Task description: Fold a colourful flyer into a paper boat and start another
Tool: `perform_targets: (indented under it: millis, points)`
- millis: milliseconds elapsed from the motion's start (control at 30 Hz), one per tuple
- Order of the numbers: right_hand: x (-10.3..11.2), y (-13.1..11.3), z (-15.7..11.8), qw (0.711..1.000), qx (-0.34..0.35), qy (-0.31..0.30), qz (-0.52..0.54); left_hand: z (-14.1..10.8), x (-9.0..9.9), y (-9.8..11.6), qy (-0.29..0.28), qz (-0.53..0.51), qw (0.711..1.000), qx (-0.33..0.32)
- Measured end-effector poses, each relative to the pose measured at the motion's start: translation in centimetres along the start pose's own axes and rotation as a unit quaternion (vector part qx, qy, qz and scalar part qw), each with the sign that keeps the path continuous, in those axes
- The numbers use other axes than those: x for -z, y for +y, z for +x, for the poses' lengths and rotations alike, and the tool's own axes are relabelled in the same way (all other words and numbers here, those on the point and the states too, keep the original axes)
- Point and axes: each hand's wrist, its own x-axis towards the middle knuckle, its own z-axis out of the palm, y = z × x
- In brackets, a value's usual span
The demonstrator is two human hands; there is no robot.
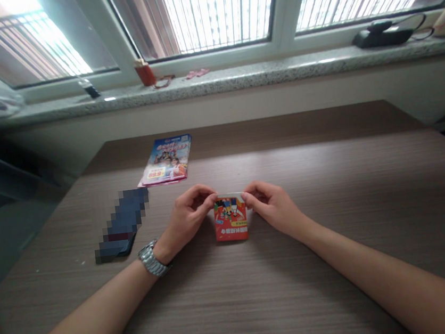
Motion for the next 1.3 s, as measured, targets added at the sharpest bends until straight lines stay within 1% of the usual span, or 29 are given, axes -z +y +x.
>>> perform_targets:
  millis: [233, 400, 500, 733, 1033, 1167, 1300]
  points:
    - [0.09, -0.01, -0.09, 1.000, 0.013, -0.019, -0.010, -0.16, 0.02, 0.37, -0.016, 0.007, 1.000, -0.006]
    - [0.01, 0.25, -0.22, 0.998, 0.025, -0.040, -0.035, -0.21, -0.07, 0.78, -0.047, 0.015, 0.999, -0.016]
    - [-0.13, 0.20, -0.25, 0.998, 0.027, -0.051, -0.035, -0.18, -0.14, 0.65, -0.056, 0.019, 0.998, -0.019]
    - [-0.36, -0.01, -0.19, 0.997, 0.012, -0.067, -0.020, -0.10, -0.18, 0.06, -0.057, 0.043, 0.997, -0.012]
    - [-0.54, 0.10, -0.09, 0.998, -0.002, -0.060, -0.009, 0.00, -0.11, 0.19, -0.055, 0.049, 0.997, -0.014]
    - [-0.46, 0.16, -0.01, 0.998, -0.006, -0.059, -0.024, -0.06, -0.15, 0.10, -0.053, 0.056, 0.997, -0.024]
    - [-0.30, 0.19, 0.07, 0.996, 0.018, -0.052, -0.076, -0.10, -0.19, -0.05, -0.048, 0.081, 0.995, -0.035]
